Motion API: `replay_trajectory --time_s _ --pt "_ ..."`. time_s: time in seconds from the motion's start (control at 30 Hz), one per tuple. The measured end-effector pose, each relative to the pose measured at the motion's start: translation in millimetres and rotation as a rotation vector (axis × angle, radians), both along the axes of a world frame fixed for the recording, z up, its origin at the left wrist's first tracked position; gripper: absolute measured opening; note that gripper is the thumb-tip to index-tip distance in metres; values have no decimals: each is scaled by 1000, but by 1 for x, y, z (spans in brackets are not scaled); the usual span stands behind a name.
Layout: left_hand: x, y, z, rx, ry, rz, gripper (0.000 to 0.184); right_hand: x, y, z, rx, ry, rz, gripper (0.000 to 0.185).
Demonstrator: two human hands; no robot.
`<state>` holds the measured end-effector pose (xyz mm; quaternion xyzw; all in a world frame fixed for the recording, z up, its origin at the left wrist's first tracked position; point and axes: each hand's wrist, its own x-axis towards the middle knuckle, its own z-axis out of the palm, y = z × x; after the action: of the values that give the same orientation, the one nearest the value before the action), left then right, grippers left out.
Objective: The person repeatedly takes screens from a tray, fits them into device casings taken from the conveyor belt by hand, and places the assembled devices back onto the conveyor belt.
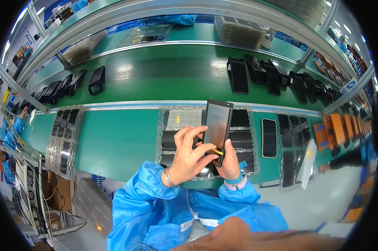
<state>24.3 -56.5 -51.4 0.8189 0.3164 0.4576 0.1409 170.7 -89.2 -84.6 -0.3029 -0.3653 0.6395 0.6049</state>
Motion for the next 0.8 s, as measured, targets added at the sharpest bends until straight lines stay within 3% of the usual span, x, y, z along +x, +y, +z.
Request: replay_trajectory --time_s 0.3,0.4,0.53,0.67,0.8 --pt "-7 2 -3 -55 25 -90 23 -5 -7 9 47 -81 6 61" --pt "-8 -3 -2 -73 47 -122 23 -5 -6 10 51 -82 -78 60" --pt "-14 -1 -6 -248 53 -135 19 1 9 5 64 58 -421 61" --pt "-35 53 -42 -314 133 -8 3 15 9 3 99 51 -591 61" --pt "-48 120 -101 -291 304 280 13 19 5 11 177 -8 -528 54"
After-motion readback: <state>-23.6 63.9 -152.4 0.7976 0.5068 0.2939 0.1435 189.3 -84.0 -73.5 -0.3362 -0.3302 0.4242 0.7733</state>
